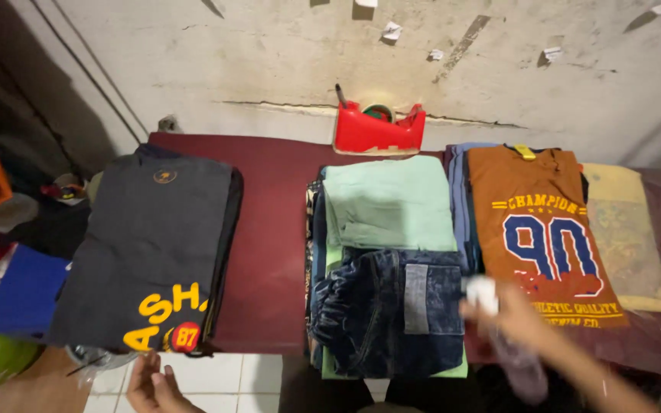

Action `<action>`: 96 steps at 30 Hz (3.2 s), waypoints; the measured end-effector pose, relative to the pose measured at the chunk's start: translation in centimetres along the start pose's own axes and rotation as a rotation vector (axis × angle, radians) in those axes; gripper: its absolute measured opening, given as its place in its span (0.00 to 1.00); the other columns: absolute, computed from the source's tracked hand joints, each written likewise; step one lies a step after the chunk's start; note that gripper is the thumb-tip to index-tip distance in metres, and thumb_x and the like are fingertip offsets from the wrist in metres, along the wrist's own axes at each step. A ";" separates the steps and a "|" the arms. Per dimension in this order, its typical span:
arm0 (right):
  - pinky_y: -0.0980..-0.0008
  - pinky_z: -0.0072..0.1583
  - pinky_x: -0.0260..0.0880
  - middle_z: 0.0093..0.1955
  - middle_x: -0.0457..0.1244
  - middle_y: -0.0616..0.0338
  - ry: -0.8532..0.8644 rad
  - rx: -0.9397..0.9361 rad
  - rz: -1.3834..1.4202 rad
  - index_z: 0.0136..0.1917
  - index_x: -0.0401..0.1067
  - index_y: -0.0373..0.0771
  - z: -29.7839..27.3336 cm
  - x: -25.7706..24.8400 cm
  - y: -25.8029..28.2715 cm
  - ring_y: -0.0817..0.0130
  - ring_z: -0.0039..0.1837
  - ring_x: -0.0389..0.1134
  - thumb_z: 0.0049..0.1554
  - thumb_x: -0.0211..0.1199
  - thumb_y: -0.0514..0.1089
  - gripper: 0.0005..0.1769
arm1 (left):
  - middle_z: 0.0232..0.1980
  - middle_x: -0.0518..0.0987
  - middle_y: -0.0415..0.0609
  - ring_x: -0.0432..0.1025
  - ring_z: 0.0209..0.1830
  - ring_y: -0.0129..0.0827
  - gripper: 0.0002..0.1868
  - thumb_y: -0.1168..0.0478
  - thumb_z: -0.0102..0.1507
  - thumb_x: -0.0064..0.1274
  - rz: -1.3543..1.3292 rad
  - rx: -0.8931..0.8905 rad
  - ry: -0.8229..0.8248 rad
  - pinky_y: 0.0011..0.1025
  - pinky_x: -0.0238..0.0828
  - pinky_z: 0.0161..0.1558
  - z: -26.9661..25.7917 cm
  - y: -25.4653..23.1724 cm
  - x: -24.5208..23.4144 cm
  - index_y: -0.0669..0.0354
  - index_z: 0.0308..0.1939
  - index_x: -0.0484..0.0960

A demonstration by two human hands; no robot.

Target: Spraying fragrance or perfume on folded clothes and arranging them on a sorting table.

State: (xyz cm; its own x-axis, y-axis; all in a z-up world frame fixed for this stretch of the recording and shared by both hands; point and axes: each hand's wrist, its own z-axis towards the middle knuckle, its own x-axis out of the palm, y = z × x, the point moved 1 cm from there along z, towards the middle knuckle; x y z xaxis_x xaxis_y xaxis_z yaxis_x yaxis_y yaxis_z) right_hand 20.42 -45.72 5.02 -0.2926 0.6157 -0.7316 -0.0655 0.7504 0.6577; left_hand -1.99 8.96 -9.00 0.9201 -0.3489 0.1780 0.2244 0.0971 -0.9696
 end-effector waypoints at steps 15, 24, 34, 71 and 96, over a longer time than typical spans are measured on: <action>0.66 0.56 0.66 0.56 0.66 0.56 -0.458 -0.163 0.342 0.68 0.68 0.36 10.6 -3.5 -0.8 0.71 0.56 0.65 0.65 0.60 0.53 0.25 | 0.67 0.73 0.65 0.69 0.70 0.48 0.24 0.71 0.70 0.45 0.037 0.273 0.420 0.37 0.65 0.73 2.4 13.2 6.7 0.73 0.71 0.65; 0.61 0.63 0.64 0.65 0.62 0.39 -0.650 -0.326 -0.108 0.71 0.63 0.28 29.2 -0.5 -4.8 0.52 0.64 0.63 0.60 0.71 0.52 0.36 | 0.69 0.70 0.70 0.68 0.72 0.49 0.25 0.69 0.73 0.48 0.237 0.277 0.190 0.40 0.67 0.73 -2.0 13.2 -9.2 0.71 0.73 0.61; 0.76 0.44 0.61 0.53 0.69 0.53 -0.784 -0.098 0.862 0.58 0.74 0.35 0.3 -6.3 -8.7 0.73 0.46 0.66 0.68 0.58 0.42 0.09 | 0.41 0.84 0.50 0.79 0.45 0.46 0.11 0.59 0.58 0.53 0.377 0.994 0.894 0.43 0.75 0.53 -14.3 -10.0 16.2 0.58 0.42 0.84; 0.70 0.31 0.66 0.30 0.65 0.56 -0.712 0.252 1.186 0.36 0.69 0.34 -9.2 -1.8 -19.1 0.69 0.28 0.65 0.62 0.58 0.44 0.15 | 0.80 0.52 0.61 0.48 0.80 0.52 0.40 0.64 0.60 0.44 0.925 1.244 1.306 0.53 0.44 0.74 -37.8 -13.3 37.6 0.42 0.78 0.55; 0.58 0.63 0.69 0.62 0.66 0.44 -0.426 0.166 1.875 0.68 0.65 0.34 -8.6 -0.3 -13.4 0.52 0.63 0.68 0.60 0.48 0.55 0.31 | 0.70 0.72 0.61 0.68 0.70 0.43 0.34 0.61 0.62 0.45 0.595 1.069 1.379 0.43 0.58 0.71 -41.1 -13.8 41.8 0.44 0.74 0.67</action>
State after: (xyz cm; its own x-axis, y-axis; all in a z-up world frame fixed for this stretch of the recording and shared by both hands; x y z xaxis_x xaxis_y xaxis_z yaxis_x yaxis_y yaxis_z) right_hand 13.17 -58.06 -2.02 0.3473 0.5297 0.7738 0.0927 -0.8405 0.5338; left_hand 20.15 -45.31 4.91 0.1829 -0.4215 -0.8882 0.5975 0.7651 -0.2400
